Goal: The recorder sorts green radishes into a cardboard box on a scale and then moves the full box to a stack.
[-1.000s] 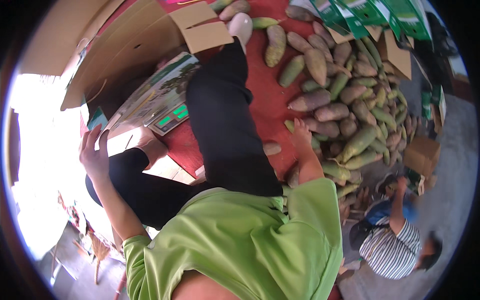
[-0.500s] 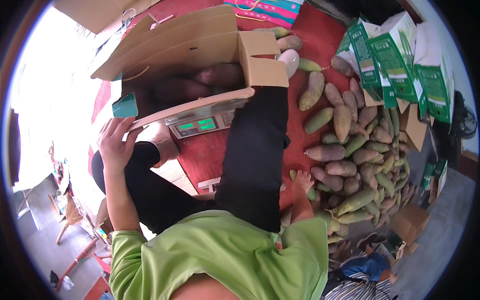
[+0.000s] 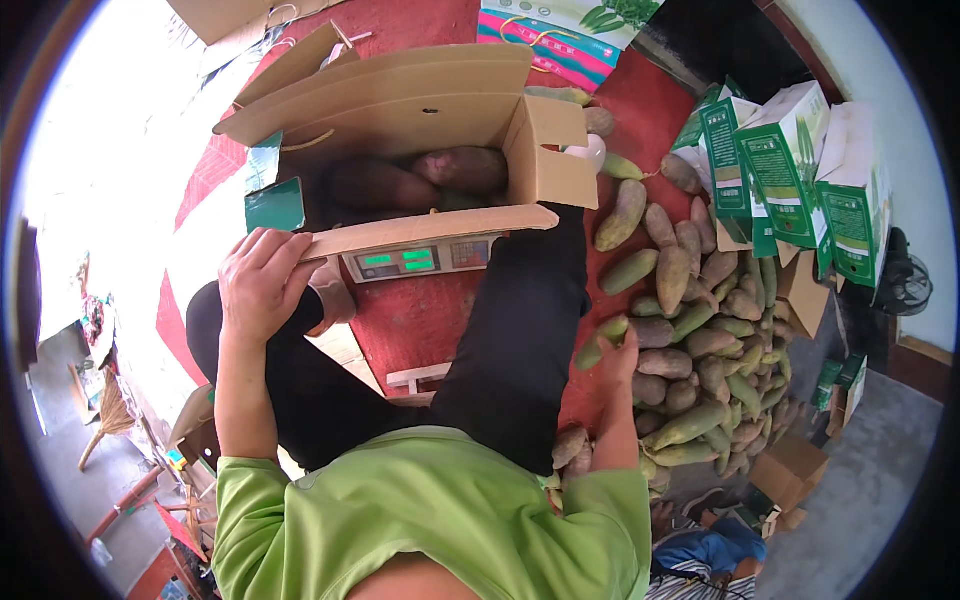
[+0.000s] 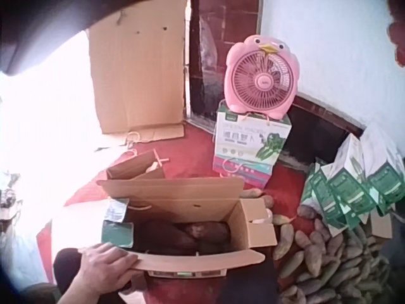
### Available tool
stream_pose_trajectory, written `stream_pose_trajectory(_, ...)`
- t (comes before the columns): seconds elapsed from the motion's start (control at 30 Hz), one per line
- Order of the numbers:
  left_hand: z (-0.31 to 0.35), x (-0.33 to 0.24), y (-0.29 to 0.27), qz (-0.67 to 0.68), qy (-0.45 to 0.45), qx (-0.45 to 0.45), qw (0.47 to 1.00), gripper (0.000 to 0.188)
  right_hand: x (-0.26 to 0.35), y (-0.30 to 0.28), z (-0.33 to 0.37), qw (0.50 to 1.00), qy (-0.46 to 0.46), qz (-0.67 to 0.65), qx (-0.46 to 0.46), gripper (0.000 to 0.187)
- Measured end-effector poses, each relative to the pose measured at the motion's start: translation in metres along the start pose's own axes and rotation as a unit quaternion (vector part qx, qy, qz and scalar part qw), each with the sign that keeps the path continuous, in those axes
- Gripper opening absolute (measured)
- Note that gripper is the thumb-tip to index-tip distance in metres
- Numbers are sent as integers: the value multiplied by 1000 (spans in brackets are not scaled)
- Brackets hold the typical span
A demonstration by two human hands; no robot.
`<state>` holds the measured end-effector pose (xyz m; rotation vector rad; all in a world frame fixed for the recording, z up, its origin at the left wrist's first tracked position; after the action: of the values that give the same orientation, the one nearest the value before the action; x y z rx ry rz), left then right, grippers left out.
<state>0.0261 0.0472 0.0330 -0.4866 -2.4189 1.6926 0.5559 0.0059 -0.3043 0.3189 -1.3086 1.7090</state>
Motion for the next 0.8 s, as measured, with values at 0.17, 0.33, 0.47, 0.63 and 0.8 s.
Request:
stream_pose_trajectory(0.17,-2,1,-1,28,-7,2,1000,22,185,-55,8,975,-105,-193,25,52)
stream_pose_trajectory(0.33,-1,1,-3,22,5,-18,1000,22,349,-108,47,937,-270,-220,-27,54)
stream_pose_trajectory(0.47,-3,0,-1,34,14,-18,999,20,446,-110,76,878,-387,-280,33,59)
stream_pose_trajectory(0.63,2,2,-3,41,-1,-5,999,17,511,-38,83,863,-418,-207,194,57)
stream_pose_trajectory(0.8,2,3,-1,35,-1,-6,999,16,525,45,88,810,-546,107,186,59)
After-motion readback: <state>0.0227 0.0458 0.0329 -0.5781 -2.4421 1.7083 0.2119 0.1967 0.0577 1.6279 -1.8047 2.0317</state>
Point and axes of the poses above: each hand's wrist, its own z-axis away from the middle knuckle, its own y-axis out of the palm, x = y × z, the point moved 6 cm from there along -z, towards the middle knuckle, and after that the axes turned 6 degrees about y, right-handed, at the moved point
